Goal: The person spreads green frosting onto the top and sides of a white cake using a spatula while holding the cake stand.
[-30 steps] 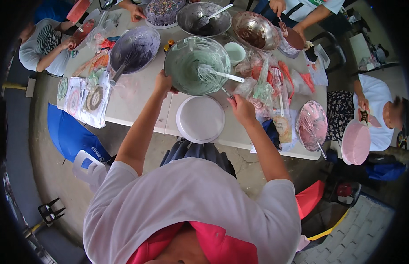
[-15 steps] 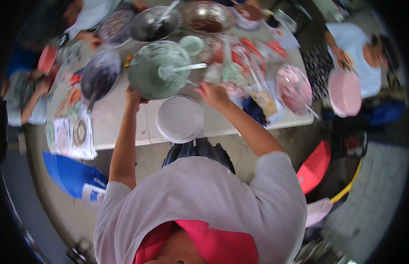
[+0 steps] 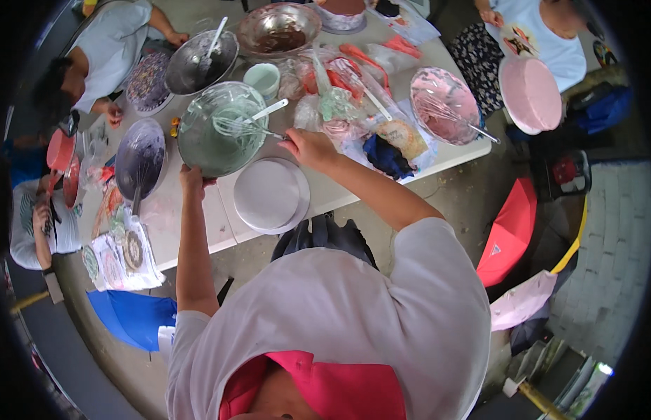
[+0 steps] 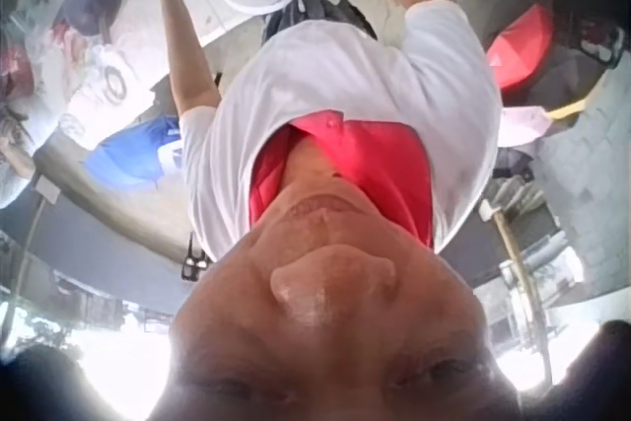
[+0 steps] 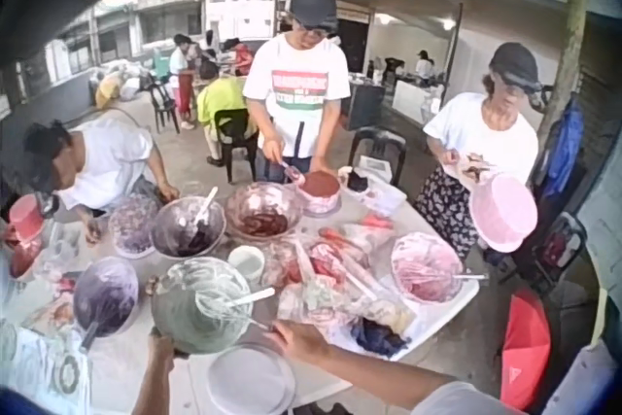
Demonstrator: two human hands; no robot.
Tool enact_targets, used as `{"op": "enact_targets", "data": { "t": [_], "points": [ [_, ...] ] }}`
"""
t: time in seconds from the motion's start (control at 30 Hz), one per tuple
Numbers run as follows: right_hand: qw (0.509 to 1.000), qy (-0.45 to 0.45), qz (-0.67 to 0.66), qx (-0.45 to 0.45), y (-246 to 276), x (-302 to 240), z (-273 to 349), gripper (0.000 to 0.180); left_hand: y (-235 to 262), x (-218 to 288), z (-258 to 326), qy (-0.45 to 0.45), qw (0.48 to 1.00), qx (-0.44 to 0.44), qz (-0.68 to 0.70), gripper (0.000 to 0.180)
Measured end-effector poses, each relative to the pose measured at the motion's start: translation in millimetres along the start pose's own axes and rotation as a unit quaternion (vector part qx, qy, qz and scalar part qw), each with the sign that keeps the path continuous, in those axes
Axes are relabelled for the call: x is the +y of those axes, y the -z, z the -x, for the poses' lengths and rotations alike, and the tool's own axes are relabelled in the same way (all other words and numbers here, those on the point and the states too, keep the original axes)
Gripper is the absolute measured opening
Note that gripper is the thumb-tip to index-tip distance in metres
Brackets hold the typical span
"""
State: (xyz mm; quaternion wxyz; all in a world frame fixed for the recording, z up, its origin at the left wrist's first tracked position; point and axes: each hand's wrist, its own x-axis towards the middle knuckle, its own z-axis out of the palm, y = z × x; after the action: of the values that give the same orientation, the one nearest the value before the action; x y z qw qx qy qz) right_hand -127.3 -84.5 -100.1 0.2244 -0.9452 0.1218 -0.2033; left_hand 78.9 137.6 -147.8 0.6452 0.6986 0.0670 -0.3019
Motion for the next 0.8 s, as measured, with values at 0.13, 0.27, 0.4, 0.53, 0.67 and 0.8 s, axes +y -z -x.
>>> {"op": "enact_targets", "data": {
  "t": [0.13, 0.27, 0.4, 0.53, 0.67, 0.8],
  "points": [
    [0.998, -0.045, 0.046, -0.017, 33, 23, 22, 0.026, -52, 2, 2, 0.007, 0.999, -0.044, -0.020, 0.030],
    [0.984, -0.116, 0.112, -0.074, 59, 36, 46, 0.027, -97, -3, 1, 0.000, 0.994, -0.105, -0.019, 0.032],
    [0.985, -0.120, 0.120, -0.036, 76, 44, 67, 0.026, -120, -3, 8, 0.018, 0.990, -0.138, -0.034, 0.033],
    [0.988, -0.110, 0.104, 0.038, 77, 38, 79, 0.026, -132, -3, 12, 0.003, 0.990, -0.133, -0.056, 0.031],
    [0.975, -0.152, 0.149, -0.068, 80, 42, 80, 0.028, -133, -7, 12, 0.004, 0.989, -0.141, -0.052, 0.031],
    [0.983, -0.146, 0.112, -0.006, 79, 46, 87, 0.029, -135, -5, 8, 0.004, 0.987, -0.154, -0.035, 0.032]
  ]
}}
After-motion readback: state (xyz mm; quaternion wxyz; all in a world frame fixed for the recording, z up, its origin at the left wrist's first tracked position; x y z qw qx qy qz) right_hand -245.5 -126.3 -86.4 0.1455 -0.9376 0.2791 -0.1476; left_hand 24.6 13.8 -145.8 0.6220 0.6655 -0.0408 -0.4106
